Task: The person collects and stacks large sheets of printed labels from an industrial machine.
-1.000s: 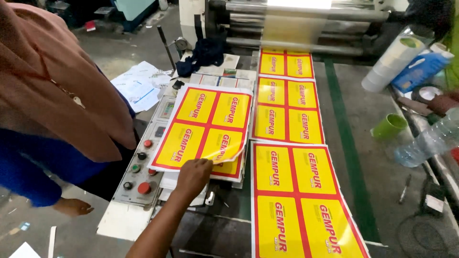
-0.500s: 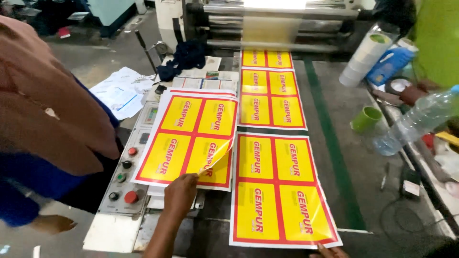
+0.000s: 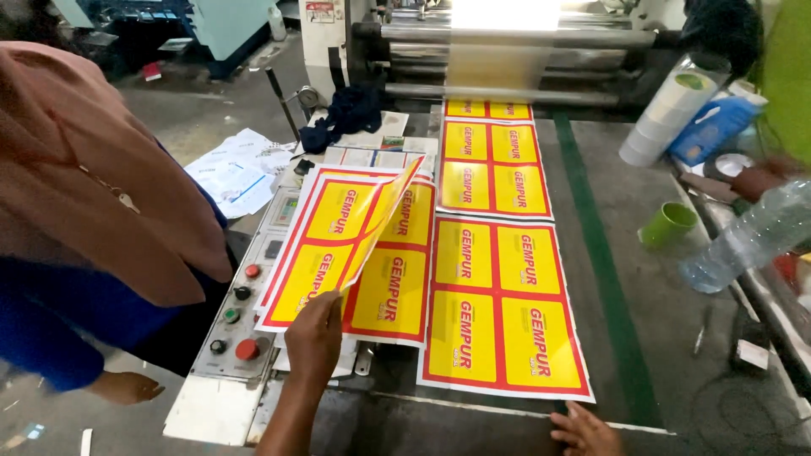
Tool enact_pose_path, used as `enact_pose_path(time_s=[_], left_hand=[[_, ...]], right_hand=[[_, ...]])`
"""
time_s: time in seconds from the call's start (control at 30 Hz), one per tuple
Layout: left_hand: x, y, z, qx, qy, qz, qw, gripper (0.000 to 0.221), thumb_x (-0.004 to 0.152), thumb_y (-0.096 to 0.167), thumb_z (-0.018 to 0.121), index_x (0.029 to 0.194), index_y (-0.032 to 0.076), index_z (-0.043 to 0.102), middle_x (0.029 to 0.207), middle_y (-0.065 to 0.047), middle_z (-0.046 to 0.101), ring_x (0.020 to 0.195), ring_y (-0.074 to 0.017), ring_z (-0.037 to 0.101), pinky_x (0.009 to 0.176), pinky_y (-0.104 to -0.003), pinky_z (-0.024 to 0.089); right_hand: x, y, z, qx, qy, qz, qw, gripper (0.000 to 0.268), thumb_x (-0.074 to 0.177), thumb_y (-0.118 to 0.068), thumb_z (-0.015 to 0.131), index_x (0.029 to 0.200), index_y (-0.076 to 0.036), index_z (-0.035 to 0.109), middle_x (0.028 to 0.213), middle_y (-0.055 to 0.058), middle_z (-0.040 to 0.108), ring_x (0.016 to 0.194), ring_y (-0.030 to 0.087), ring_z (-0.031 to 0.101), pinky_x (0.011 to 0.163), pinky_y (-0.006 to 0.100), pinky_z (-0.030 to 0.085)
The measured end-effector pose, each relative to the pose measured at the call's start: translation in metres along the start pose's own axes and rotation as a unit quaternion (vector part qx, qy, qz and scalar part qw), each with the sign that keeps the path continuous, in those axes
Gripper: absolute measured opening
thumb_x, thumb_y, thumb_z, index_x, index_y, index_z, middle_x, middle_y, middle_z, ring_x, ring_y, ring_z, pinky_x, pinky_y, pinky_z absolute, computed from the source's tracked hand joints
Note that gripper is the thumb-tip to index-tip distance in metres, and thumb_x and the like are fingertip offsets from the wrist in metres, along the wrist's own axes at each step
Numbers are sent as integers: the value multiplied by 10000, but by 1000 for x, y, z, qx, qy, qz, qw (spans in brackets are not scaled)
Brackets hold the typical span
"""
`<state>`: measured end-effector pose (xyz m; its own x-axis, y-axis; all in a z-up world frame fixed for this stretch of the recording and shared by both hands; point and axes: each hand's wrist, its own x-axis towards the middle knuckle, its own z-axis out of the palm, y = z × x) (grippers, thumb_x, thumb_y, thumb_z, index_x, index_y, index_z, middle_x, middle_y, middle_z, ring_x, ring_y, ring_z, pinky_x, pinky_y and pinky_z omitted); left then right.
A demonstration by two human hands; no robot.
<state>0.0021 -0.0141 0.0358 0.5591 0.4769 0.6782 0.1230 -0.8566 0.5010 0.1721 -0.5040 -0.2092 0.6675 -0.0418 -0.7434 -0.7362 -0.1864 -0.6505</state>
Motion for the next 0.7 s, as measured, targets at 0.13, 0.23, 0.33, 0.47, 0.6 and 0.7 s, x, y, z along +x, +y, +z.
enact_pose_path(time_s=[0.13, 0.23, 0.33, 0.47, 0.6, 0.7], left_hand=[[-18, 4, 4, 9, -9, 45, 999, 185, 928, 116, 711, 1092, 37, 742, 1053, -168, 767, 933, -325, 755, 775, -399, 610], [-44, 2, 19, 13, -25, 43, 999, 205, 914, 104, 714, 1102, 28, 746, 1046, -180, 769, 907, -322, 763, 754, -396, 614], [-68, 17, 31, -7, -33, 50, 998, 206, 917, 98, 728, 1110, 30, 749, 1031, -192, 764, 888, -324, 771, 745, -388, 624], [-93, 60, 32, -67, -67, 102, 990, 249, 848, 81, 745, 1088, 16, 739, 1073, -203, 747, 918, -380, 739, 779, -446, 603], [-130, 57, 57, -61, -150, 147, 976, 350, 792, 114, 763, 1127, 21, 719, 1146, -190, 719, 1038, -376, 695, 863, -470, 563], [-146, 62, 61, -81, -231, 139, 960, 393, 780, 171, 795, 1129, 18, 700, 1176, -187, 705, 1092, -376, 667, 880, -474, 531]], right_hand=[[6, 23, 22, -84, 37, -95, 991, 408, 1023, -252, 620, 1402, -112, 681, 1156, 193, 838, 871, 297, 766, 691, 364, 576], [-62, -28, 64, -175, 54, -178, 967, 390, 995, -260, 638, 1369, -157, 672, 1175, 81, 823, 906, 187, 781, 698, 344, 595], [-96, -69, 106, -193, -34, -228, 954, 390, 981, -282, 632, 1355, -181, 683, 1133, 64, 816, 893, 139, 762, 690, 296, 592], [-126, -74, 153, -92, -272, -284, 915, 419, 936, -235, 672, 1341, -127, 678, 1155, 69, 806, 851, 137, 737, 643, 255, 554], [-106, -31, 182, -82, -391, -278, 873, 404, 954, -227, 726, 1297, -23, 664, 1137, 72, 761, 903, 107, 711, 662, 261, 580], [-106, -8, 182, 6, -334, -205, 920, 404, 937, -240, 702, 1267, -10, 675, 1040, 74, 753, 794, 143, 687, 551, 282, 539]])
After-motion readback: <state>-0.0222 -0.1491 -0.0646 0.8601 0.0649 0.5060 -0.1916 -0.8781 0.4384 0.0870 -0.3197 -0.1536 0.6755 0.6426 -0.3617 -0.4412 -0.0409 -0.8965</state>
